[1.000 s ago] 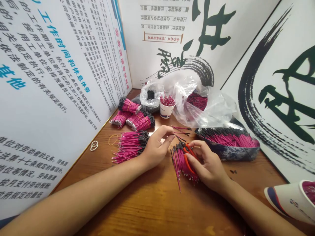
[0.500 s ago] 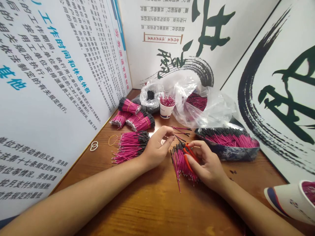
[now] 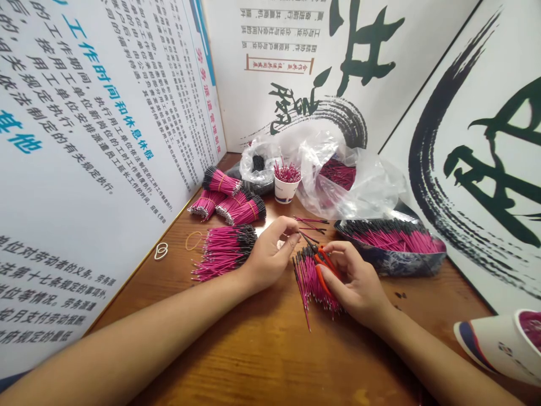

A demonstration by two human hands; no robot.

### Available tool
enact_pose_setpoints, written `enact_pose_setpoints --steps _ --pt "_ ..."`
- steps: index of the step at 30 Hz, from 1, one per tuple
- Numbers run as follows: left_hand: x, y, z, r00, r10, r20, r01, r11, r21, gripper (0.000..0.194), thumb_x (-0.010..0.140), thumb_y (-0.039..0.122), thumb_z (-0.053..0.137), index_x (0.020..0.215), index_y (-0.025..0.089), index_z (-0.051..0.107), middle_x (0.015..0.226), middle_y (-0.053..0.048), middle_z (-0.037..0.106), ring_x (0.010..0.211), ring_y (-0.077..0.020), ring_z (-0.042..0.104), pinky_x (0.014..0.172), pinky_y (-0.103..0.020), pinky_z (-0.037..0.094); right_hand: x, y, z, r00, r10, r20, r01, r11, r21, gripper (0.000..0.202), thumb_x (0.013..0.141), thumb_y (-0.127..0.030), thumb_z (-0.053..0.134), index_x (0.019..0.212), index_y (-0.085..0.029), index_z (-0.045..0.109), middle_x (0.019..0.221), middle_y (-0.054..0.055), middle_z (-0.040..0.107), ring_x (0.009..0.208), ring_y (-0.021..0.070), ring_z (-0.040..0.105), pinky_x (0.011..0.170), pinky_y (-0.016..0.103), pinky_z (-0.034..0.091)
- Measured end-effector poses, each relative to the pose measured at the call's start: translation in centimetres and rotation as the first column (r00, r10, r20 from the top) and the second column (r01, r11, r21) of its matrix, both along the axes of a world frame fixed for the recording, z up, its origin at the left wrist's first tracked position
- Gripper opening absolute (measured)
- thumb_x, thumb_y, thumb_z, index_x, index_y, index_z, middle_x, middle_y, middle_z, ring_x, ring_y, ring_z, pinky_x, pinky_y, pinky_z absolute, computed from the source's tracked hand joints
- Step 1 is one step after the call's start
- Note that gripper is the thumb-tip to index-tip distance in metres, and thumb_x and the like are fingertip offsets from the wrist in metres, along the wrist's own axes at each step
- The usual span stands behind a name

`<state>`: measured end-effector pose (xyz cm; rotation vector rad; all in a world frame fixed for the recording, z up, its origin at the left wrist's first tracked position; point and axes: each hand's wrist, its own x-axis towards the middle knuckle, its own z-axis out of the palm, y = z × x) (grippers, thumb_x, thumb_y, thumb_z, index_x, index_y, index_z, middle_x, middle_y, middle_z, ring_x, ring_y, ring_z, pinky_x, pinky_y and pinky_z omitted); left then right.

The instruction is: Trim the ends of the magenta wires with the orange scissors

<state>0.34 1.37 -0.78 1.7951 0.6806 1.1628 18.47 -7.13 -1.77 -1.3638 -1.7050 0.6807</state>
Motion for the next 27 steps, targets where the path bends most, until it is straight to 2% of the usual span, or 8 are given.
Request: enact_pose_setpoints --steps 9,18,27 --pt "0.02 0.02 -0.07 1.000 -0.006 0.017 0.007 1.000 -0.016 0.003 0.094 0.020 0.051 0.092 0.020 0.052 0.088 -0.001 0.056 0.082 -0.0149 0.055 0.075 -0.029 0.046 0.10 -0.12 0.14 0.999 -0.015 0.042 0.015 1.000 0.013 0.018 0.096 -0.032 0.052 0.110 -0.023 0.044 0.067 -0.004 0.056 0.054 0.0131 0.049 0.052 0.025 0.040" --pt "0.01 -0.13 0.16 1.000 -0.025 0.013 0.025 0.998 -0.049 0.003 0.093 0.022 0.049 0.091 0.020 0.050 0.084 0.000 0.053 0.078 -0.0141 0.054 0.073 -0.028 0.045 0.01 -0.16 0.09 0.999 -0.031 0.010 0.031 1.000 0.003 0.019 0.094 -0.031 0.055 0.109 -0.023 0.045 0.071 -0.002 0.060 0.056 0.0131 0.054 0.054 0.024 0.043" --pt "-0.09 -0.13 0.13 0.999 -0.004 -0.031 0.003 0.999 -0.036 0.007 0.095 0.025 0.049 0.093 0.020 0.053 0.087 -0.002 0.058 0.081 -0.0151 0.057 0.074 -0.028 0.047 -0.15 -0.10 0.19 1.000 -0.024 0.000 0.024 1.000 0.010 0.019 0.094 -0.029 0.055 0.109 -0.023 0.045 0.071 -0.003 0.058 0.058 0.0131 0.052 0.055 0.024 0.042"
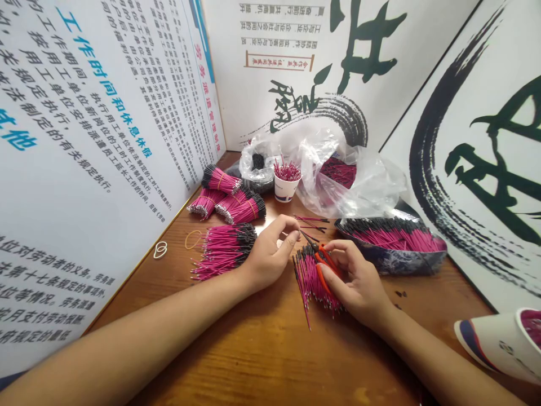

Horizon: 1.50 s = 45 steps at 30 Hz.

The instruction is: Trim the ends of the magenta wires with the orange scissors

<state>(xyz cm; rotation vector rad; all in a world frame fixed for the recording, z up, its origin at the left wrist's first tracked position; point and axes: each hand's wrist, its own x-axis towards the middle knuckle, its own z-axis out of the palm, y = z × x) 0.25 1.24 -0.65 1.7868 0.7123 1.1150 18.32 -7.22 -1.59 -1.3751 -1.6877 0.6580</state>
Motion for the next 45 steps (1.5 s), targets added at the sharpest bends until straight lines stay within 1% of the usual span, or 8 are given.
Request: enact_pose_setpoints --steps 6,14,21,34,45 --pt "-0.06 0.07 -0.18 1.000 0.019 -0.020 -0.019 1.000 0.023 0.008 0.096 0.025 0.049 0.094 0.019 0.054 0.088 -0.002 0.061 0.083 -0.0155 0.058 0.075 -0.028 0.048 0.07 -0.06 -0.09 1.000 0.005 0.001 -0.005 1.000 0.013 0.018 0.094 -0.029 0.055 0.109 -0.023 0.045 0.069 -0.004 0.055 0.057 0.0127 0.049 0.054 0.024 0.040" --pt "-0.07 0.02 0.09 0.999 0.027 -0.022 -0.026 0.998 0.055 0.010 0.097 0.023 0.048 0.093 0.018 0.055 0.087 -0.002 0.061 0.084 -0.0156 0.058 0.078 -0.028 0.048 0.08 0.04 -0.30 1.000 0.004 -0.007 -0.004 1.000 0.008 0.019 0.095 -0.029 0.055 0.110 -0.023 0.045 0.075 -0.001 0.061 0.061 0.0137 0.054 0.057 0.024 0.044" --pt "-0.11 0.05 0.13 0.999 0.036 -0.021 -0.034 0.995 0.092 0.010 0.097 0.023 0.047 0.094 0.018 0.056 0.090 -0.003 0.062 0.086 -0.0162 0.057 0.081 -0.029 0.047 0.10 0.00 -0.22 1.000 -0.006 0.001 0.006 1.000 0.013 0.019 0.095 -0.030 0.055 0.110 -0.023 0.046 0.074 -0.001 0.061 0.059 0.0134 0.055 0.056 0.024 0.044" --pt "-0.12 0.15 -0.03 0.999 0.035 -0.022 -0.033 0.995 0.095 0.011 0.096 0.024 0.048 0.092 0.019 0.056 0.089 -0.003 0.061 0.086 -0.0169 0.056 0.081 -0.029 0.046 0.18 0.08 -0.15 0.999 0.009 0.037 -0.009 1.000 -0.002 0.018 0.096 -0.031 0.052 0.110 -0.023 0.045 0.067 -0.004 0.056 0.054 0.0130 0.052 0.053 0.024 0.042" --pt "-0.07 0.14 0.13 0.999 0.032 -0.018 -0.030 0.997 0.072 0.010 0.096 0.024 0.048 0.092 0.018 0.056 0.090 -0.003 0.061 0.086 -0.0167 0.057 0.082 -0.029 0.046 -0.09 -0.02 0.20 0.999 -0.017 0.033 0.017 1.000 0.021 0.017 0.095 -0.030 0.053 0.108 -0.023 0.045 0.068 -0.004 0.057 0.054 0.0129 0.052 0.052 0.024 0.042"
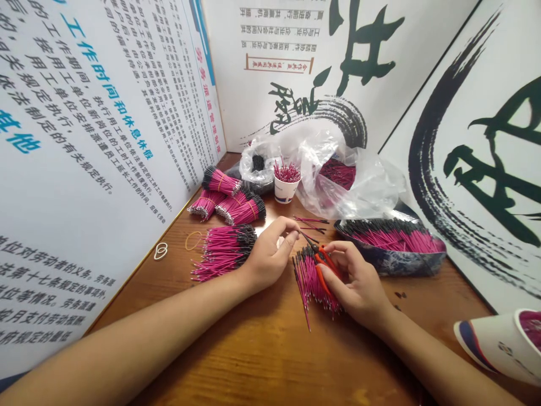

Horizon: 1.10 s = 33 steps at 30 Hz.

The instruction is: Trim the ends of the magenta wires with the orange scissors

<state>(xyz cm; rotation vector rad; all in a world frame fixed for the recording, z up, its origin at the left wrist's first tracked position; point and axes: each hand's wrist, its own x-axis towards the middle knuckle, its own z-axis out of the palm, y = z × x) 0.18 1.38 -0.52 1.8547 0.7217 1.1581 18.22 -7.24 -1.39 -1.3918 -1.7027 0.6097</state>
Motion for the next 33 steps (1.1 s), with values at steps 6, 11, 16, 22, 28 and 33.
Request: enact_pose_setpoints --steps 6,11,16,22,28,33 --pt "-0.02 0.01 -0.08 1.000 -0.002 -0.008 0.002 1.000 0.011 0.011 0.097 0.025 0.047 0.093 0.019 0.056 0.089 -0.003 0.060 0.085 -0.0168 0.056 0.081 -0.029 0.046 0.01 0.02 0.01 1.000 -0.003 -0.011 0.003 1.000 0.007 0.018 0.093 -0.030 0.055 0.108 -0.023 0.046 0.068 -0.003 0.057 0.056 0.0135 0.053 0.054 0.024 0.043" --pt "-0.02 -0.04 -0.05 1.000 -0.012 0.005 0.012 1.000 0.023 0.010 0.097 0.023 0.048 0.093 0.018 0.056 0.088 -0.002 0.059 0.085 -0.0161 0.056 0.081 -0.029 0.045 0.02 0.11 -0.05 1.000 0.004 -0.012 -0.004 1.000 0.006 0.018 0.093 -0.030 0.055 0.107 -0.023 0.046 0.067 -0.004 0.056 0.055 0.0130 0.052 0.053 0.024 0.042" --pt "-0.06 -0.03 -0.03 1.000 -0.004 -0.003 0.004 1.000 0.014 0.010 0.096 0.022 0.048 0.093 0.018 0.056 0.088 -0.003 0.060 0.085 -0.0167 0.056 0.082 -0.030 0.046 0.12 0.08 -0.06 1.000 0.010 -0.008 -0.010 1.000 -0.006 0.017 0.095 -0.030 0.053 0.108 -0.023 0.046 0.066 -0.004 0.056 0.053 0.0125 0.051 0.051 0.023 0.041" --pt "-0.01 -0.03 0.15 1.000 -0.010 0.002 0.010 1.000 0.003 0.010 0.096 0.022 0.047 0.093 0.018 0.055 0.087 -0.003 0.059 0.085 -0.0167 0.055 0.081 -0.030 0.045 0.18 -0.05 -0.17 1.000 -0.008 -0.009 0.008 1.000 0.026 0.017 0.096 -0.030 0.053 0.109 -0.023 0.046 0.070 -0.002 0.059 0.056 0.0135 0.054 0.054 0.025 0.043" --pt "0.01 -0.09 0.24 1.000 -0.017 0.009 0.017 1.000 -0.013 0.009 0.096 0.021 0.047 0.093 0.018 0.055 0.085 -0.001 0.057 0.081 -0.0153 0.053 0.078 -0.028 0.043 0.08 0.08 -0.25 1.000 -0.012 -0.028 0.012 1.000 0.028 0.018 0.094 -0.028 0.055 0.108 -0.023 0.046 0.074 0.000 0.063 0.059 0.0139 0.056 0.054 0.024 0.043" --pt "-0.02 -0.12 0.19 1.000 -0.022 0.001 0.022 1.000 -0.013 0.010 0.096 0.023 0.047 0.092 0.018 0.054 0.084 -0.001 0.056 0.080 -0.0150 0.051 0.076 -0.027 0.042 0.01 0.03 -0.11 0.999 -0.003 -0.039 0.004 1.000 0.018 0.017 0.093 -0.027 0.056 0.107 -0.023 0.047 0.070 -0.002 0.058 0.057 0.0135 0.053 0.054 0.024 0.042"
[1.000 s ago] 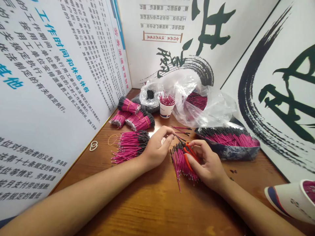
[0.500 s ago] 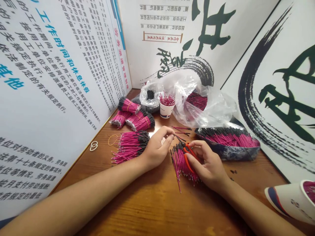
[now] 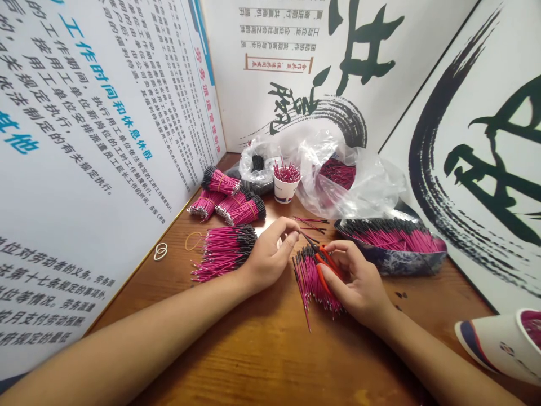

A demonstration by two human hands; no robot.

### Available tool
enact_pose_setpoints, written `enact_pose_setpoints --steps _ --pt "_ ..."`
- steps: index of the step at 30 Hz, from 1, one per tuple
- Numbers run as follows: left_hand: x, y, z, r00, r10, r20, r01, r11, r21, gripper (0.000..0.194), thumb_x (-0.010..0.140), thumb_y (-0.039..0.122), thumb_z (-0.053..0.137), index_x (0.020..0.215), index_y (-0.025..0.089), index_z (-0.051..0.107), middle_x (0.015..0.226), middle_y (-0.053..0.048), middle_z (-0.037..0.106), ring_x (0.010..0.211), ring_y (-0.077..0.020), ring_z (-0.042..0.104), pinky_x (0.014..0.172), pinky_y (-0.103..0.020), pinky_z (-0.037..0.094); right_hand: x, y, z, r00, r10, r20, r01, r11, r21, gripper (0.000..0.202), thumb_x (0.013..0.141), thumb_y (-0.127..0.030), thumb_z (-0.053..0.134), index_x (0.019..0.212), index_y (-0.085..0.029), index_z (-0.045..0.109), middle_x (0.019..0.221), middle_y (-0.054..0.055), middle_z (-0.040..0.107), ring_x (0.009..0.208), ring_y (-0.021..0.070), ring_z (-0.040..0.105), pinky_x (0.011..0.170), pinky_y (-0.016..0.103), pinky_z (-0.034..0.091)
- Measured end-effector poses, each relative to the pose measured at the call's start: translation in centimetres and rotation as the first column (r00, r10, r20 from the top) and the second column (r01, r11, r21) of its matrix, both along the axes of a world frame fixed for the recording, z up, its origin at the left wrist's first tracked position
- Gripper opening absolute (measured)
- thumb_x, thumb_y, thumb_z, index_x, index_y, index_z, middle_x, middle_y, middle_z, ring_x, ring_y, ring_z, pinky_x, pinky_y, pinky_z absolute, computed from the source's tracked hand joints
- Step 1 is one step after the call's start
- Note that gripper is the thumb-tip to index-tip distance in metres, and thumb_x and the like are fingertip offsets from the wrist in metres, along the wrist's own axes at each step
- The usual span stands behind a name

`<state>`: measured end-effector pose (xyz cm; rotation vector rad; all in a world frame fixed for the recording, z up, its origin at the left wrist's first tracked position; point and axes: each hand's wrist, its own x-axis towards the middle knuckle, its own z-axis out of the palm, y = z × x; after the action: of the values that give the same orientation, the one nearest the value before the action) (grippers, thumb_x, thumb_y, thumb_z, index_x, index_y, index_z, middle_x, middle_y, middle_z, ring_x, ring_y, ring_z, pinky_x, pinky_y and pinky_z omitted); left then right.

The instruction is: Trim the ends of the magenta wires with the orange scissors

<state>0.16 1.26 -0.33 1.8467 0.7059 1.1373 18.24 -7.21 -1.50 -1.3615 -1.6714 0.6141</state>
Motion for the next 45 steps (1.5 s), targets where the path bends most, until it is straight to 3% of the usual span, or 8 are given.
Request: enact_pose_setpoints --steps 12,17,20,24,30,35,39,45 --pt "-0.1 -0.2 -0.2 1.000 -0.020 0.019 0.020 1.000 0.003 0.008 0.096 0.021 0.045 0.093 0.017 0.051 0.081 0.000 0.052 0.074 -0.0130 0.048 0.071 -0.026 0.042 0.0 -0.1 -0.2 0.999 0.015 -0.042 -0.015 1.000 0.006 0.017 0.095 -0.029 0.055 0.108 -0.023 0.047 0.069 -0.003 0.059 0.055 0.0126 0.053 0.052 0.024 0.042" --pt "-0.1 -1.0 1.3 0.961 -0.105 -0.257 0.146 0.979 0.145 0.008 0.093 0.019 0.044 0.091 0.018 0.052 0.076 0.001 0.053 0.066 -0.0123 0.048 0.063 -0.025 0.041 0.1 0.1 0.0 0.994 -0.028 -0.109 0.035 0.997 0.065 0.016 0.095 -0.029 0.055 0.107 -0.025 0.045 0.068 -0.004 0.059 0.053 0.0121 0.053 0.049 0.022 0.040" --pt "-0.7 -1.3 4.4 0.773 -0.072 -0.630 0.325 0.898 0.296 0.007 0.088 0.016 0.048 0.087 0.017 0.054 0.080 -0.002 0.059 0.070 -0.0151 0.052 0.063 -0.027 0.039 0.2 0.2 0.1 0.990 -0.032 -0.138 0.041 0.997 0.059 0.016 0.094 -0.029 0.057 0.106 -0.025 0.046 0.069 -0.004 0.060 0.057 0.0135 0.057 0.052 0.023 0.043" --pt "-3.2 0.2 8.8 0.453 0.164 -0.877 0.289 0.903 0.318 0.017 0.090 0.014 0.042 0.082 0.016 0.057 0.089 -0.007 0.062 0.071 -0.0177 0.056 0.060 -0.030 0.038 0.2 0.2 0.0 0.989 -0.033 -0.145 0.037 0.999 0.027 0.016 0.094 -0.029 0.058 0.105 -0.025 0.048 0.064 -0.004 0.058 0.058 0.0146 0.058 0.051 0.023 0.041" --pt "-6.4 3.8 9.7 0.202 0.239 -0.950 0.135 0.954 0.269 0.026 0.094 0.019 0.038 0.084 0.017 0.062 0.082 -0.008 0.066 0.069 -0.0216 0.059 0.059 -0.032 0.038 0.2 0.2 -0.1 0.989 -0.031 -0.144 0.032 0.999 0.006 0.015 0.093 -0.029 0.058 0.104 -0.024 0.049 0.072 -0.001 0.064 0.056 0.0134 0.056 0.051 0.023 0.040" --pt "-4.4 2.3 8.7 0.327 0.225 -0.918 0.186 0.937 0.296 0.024 0.094 0.019 0.040 0.090 0.018 0.063 0.089 -0.007 0.069 0.077 -0.0210 0.063 0.063 -0.030 0.042 0.1 0.3 0.0 0.987 -0.042 -0.157 0.044 0.999 0.010 0.016 0.092 -0.029 0.058 0.104 -0.024 0.049 0.070 -0.002 0.063 0.056 0.0135 0.056 0.052 0.023 0.042" --pt "-2.2 0.0 6.3 0.424 0.046 -0.904 0.388 0.893 0.228 0.018 0.091 0.018 0.046 0.087 0.020 0.063 0.082 -0.004 0.069 0.070 -0.0191 0.062 0.059 -0.028 0.040 0.0 0.4 0.0 0.984 -0.038 -0.172 0.042 0.999 0.021 0.017 0.092 -0.029 0.058 0.104 -0.024 0.048 0.074 -0.001 0.065 0.063 0.0154 0.062 0.059 0.025 0.048" --pt "-1.6 -0.5 3.8 0.475 -0.036 -0.879 0.498 0.834 0.235 0.016 0.087 0.013 0.051 0.088 0.021 0.065 0.083 -0.002 0.067 0.064 -0.0171 0.059 0.055 -0.026 0.035 0.0 0.4 0.1 0.985 -0.024 -0.170 0.025 1.000 0.003 0.017 0.093 -0.031 0.058 0.105 -0.024 0.048 0.077 0.000 0.067 0.063 0.0158 0.062 0.059 0.026 0.049"
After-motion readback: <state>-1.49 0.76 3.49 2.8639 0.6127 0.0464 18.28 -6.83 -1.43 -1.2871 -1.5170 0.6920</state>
